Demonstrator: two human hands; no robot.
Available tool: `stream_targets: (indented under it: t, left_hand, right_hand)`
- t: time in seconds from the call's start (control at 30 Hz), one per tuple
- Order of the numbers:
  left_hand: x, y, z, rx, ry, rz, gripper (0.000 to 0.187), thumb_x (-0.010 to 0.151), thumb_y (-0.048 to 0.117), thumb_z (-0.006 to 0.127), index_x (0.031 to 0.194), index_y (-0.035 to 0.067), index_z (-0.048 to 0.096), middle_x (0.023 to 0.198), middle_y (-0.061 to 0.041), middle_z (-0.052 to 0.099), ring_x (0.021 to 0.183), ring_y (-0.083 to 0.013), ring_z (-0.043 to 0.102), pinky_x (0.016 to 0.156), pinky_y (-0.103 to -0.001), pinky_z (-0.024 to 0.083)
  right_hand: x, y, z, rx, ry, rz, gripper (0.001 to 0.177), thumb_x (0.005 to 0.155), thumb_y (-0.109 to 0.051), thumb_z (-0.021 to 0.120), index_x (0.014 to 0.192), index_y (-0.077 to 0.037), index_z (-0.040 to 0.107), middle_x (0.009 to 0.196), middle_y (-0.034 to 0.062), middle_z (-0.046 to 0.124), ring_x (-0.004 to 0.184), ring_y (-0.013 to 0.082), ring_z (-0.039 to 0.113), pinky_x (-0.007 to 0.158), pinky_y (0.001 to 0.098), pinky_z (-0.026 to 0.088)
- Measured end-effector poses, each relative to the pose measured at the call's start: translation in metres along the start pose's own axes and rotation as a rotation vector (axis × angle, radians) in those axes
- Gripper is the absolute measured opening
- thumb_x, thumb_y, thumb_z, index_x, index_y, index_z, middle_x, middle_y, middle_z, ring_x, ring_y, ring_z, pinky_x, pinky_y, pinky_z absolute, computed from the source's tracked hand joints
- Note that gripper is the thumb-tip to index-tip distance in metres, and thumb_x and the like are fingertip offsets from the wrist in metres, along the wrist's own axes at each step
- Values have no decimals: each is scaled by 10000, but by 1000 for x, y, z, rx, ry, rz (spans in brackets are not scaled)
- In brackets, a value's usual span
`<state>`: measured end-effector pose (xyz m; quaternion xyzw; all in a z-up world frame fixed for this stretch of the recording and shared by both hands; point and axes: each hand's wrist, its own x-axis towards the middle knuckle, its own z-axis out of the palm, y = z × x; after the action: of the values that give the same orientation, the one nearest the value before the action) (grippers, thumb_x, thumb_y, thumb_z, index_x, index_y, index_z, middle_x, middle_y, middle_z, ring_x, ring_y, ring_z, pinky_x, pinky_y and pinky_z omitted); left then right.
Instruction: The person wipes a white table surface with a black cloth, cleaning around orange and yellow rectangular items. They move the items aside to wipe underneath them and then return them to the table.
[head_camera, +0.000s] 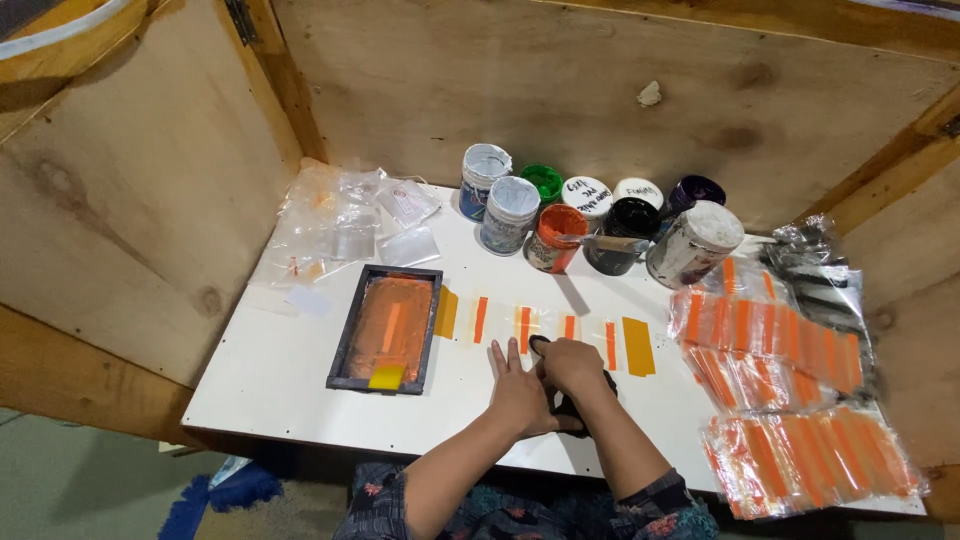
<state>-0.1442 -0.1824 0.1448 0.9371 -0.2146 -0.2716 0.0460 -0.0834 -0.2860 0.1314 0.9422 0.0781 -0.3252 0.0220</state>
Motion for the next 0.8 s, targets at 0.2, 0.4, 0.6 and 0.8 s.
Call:
stream_targets:
  t: [0.2, 0.4, 0.6, 0.8]
  left_hand:
    - [14, -7, 12, 56, -21, 20, 949, 831, 689, 455, 1633, 202, 315, 1695, 17, 299, 1528, -576, 21, 1162, -815, -28]
    - [12, -10, 9, 15, -35, 45, 1037, 795, 805, 359, 1657, 245, 226, 1724, 29, 221, 1530, -582, 15, 1152, -825, 8]
    - [16, -7, 6, -3, -94, 15, 1116, 726, 863, 295, 1670, 324, 45, 1750, 79, -41, 1531, -577, -196, 1132, -827, -69]
    - [13, -10, 10, -44, -61, 28, 1083, 718, 857, 233, 1658, 367, 9, 1749, 95, -89, 1530, -565, -214, 1137, -817, -96]
  right_hand:
    - [7, -1, -5, 1, 18, 23, 688, 927, -162, 690, 1562, -302, 468, 1325, 198, 651, 1228, 371, 646, 985, 546, 531]
    - [6, -6, -26, 46, 37, 70, 590, 1007, -81, 488, 1560, -283, 479, 1361, 217, 642, 1241, 374, 644, 996, 539, 531]
    - [50, 4, -24, -45, -66, 159, 645, 981, -116, 405, 1561, -394, 357, 1336, 70, 625, 1177, 294, 651, 858, 394, 569]
    - [57, 7, -35, 23, -73, 191, 741, 994, -31, 306, 1598, -461, 286, 1433, 75, 602, 1178, 298, 655, 819, 373, 566]
